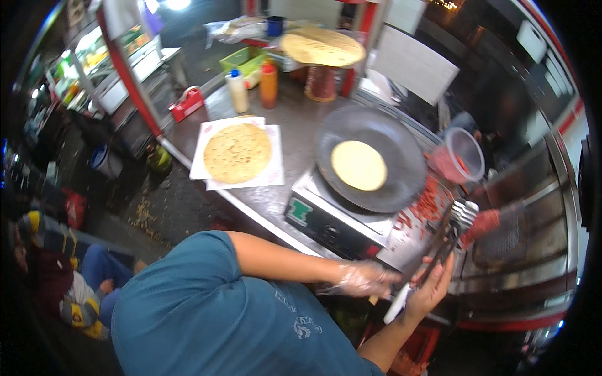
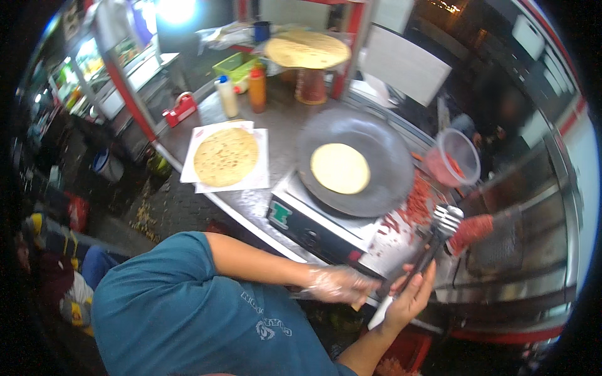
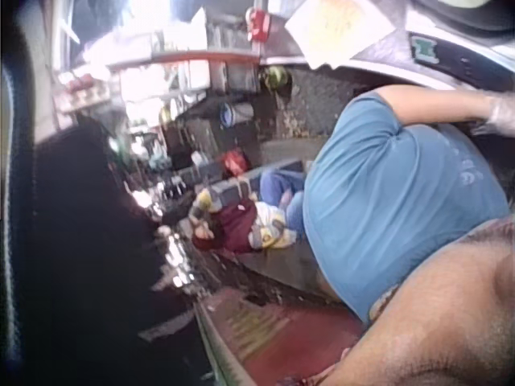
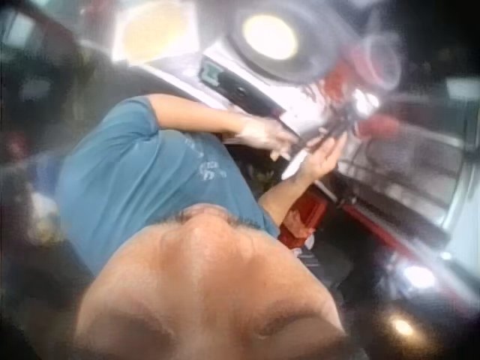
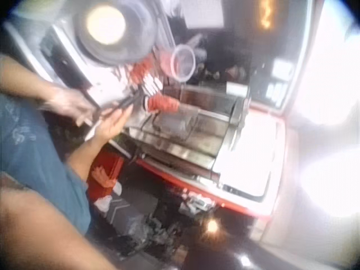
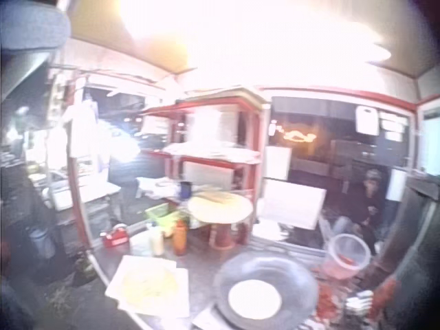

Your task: The person cooks a tortilla on a flat griddle, then assembles a taco by adding shredded lettuce, cooked meat, and sauces. They fold the tortilla, wrap it in paper, and repeat the process for a second taco.

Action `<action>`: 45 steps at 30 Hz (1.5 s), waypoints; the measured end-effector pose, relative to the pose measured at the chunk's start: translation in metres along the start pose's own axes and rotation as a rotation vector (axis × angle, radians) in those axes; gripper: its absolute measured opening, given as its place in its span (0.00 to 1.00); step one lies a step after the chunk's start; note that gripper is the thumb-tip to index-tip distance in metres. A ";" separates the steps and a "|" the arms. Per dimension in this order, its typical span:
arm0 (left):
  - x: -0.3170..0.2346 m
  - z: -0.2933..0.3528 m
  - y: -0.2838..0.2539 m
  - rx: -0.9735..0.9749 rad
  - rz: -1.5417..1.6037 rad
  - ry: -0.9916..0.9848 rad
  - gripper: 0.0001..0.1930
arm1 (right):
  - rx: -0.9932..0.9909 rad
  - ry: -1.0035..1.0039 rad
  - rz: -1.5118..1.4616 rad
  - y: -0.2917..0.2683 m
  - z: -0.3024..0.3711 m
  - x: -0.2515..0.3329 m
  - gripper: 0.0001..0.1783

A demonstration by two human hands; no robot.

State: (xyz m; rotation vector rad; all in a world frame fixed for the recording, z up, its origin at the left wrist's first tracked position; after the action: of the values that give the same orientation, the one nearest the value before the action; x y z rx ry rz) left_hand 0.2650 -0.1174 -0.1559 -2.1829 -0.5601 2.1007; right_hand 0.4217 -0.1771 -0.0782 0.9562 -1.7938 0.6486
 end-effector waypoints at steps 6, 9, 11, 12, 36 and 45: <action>0.018 0.247 -0.040 0.038 -0.127 -0.112 0.32 | 0.128 -0.013 -0.225 0.111 0.035 0.009 0.30; 0.058 0.358 -0.041 -0.418 -0.297 -0.647 0.29 | 0.230 0.124 -0.414 0.205 0.072 -0.019 0.32; 0.093 0.418 -0.033 -0.395 -0.293 -0.860 0.28 | 0.336 0.236 -0.510 0.280 0.106 -0.023 0.32; 0.104 0.448 -0.028 -0.381 -0.292 -0.916 0.27 | 0.366 0.324 -0.508 0.314 0.122 -0.023 0.30; 0.193 0.539 -0.012 -0.608 -0.147 -0.981 0.30 | 0.688 0.546 -0.928 0.498 0.180 0.019 0.32; 0.058 0.453 -0.058 -0.623 -0.159 -0.756 0.30 | 0.607 0.672 -0.878 0.459 0.160 0.005 0.29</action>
State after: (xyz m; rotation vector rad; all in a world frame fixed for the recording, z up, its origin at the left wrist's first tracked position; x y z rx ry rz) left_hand -0.1897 -0.1385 -0.2261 -1.3411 -1.5488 2.8895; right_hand -0.0428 -0.0494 -0.1422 1.5467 -0.4739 0.8022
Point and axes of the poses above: each hand's wrist, its own z-axis away from the middle knuckle, its own y-axis out of the palm, x = y × z, the point moved 3 cm from there along -z, towards the middle knuckle, and after that the axes turned 2 degrees about -z, right-handed, at the moved point
